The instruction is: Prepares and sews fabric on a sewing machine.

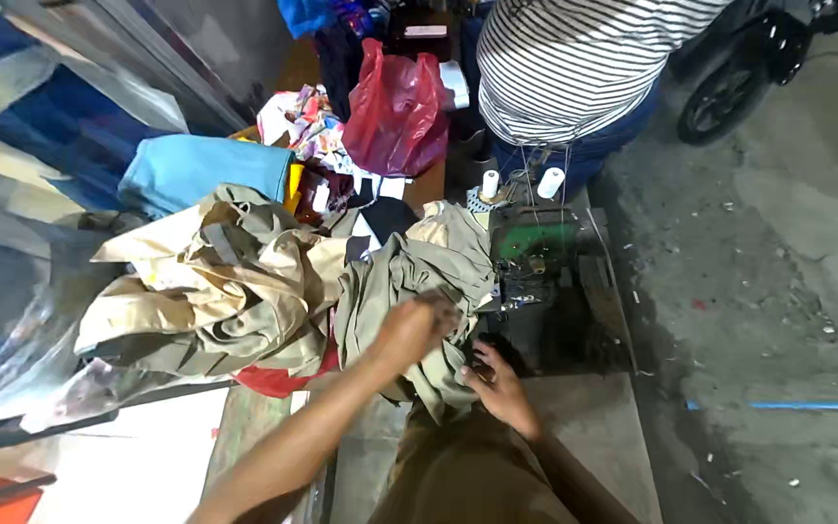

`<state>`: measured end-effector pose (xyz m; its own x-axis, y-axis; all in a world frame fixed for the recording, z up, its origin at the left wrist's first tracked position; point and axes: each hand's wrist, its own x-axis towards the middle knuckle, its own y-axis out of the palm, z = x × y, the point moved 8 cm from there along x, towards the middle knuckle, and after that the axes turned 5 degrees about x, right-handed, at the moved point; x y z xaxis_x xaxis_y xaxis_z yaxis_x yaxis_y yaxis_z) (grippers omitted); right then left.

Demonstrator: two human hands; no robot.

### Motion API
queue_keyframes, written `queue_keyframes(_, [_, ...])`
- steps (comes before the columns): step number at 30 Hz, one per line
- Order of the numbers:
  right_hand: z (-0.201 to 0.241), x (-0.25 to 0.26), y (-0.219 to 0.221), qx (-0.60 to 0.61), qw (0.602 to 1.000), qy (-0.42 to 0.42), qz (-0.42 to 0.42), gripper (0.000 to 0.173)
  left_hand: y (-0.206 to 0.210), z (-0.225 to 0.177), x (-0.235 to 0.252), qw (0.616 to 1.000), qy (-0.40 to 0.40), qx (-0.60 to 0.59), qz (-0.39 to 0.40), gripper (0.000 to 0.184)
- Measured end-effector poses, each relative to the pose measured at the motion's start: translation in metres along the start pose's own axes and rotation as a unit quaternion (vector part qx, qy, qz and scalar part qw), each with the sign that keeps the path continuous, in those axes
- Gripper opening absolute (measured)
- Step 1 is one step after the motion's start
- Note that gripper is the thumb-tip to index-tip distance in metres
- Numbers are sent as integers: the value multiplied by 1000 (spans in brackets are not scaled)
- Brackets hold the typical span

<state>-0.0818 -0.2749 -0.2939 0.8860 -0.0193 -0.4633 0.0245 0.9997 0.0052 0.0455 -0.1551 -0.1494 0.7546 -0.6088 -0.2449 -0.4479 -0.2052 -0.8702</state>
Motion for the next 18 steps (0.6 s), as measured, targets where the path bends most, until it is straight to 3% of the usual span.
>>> queue_keyframes(2, [-5, 3, 5, 19, 1000, 5, 11, 70, 43, -6, -6, 997, 16, 23, -69, 35])
queue_keyframes(5, [-9, 2, 11, -12, 999, 24, 42, 71, 75, -7, -13, 994, -106, 19, -34, 62])
queue_keyframes(8, [-2, 7, 25, -24, 997, 34, 69, 90, 71, 9, -8, 983, -171, 19, -59, 54])
queue_keyframes(13, [-3, 7, 36, -7, 996, 43, 75, 84, 35, -2, 7, 996, -47, 9, -79, 28])
queue_keyframes(15, [-3, 8, 33, 3, 998, 40, 53, 83, 23, -8, 13, 999, 19, -7, -28, 26])
queue_keyframes(18, [12, 2, 30, -58, 995, -29, 80, 69, 14, -35, 2, 986, 121, 83, 79, 24])
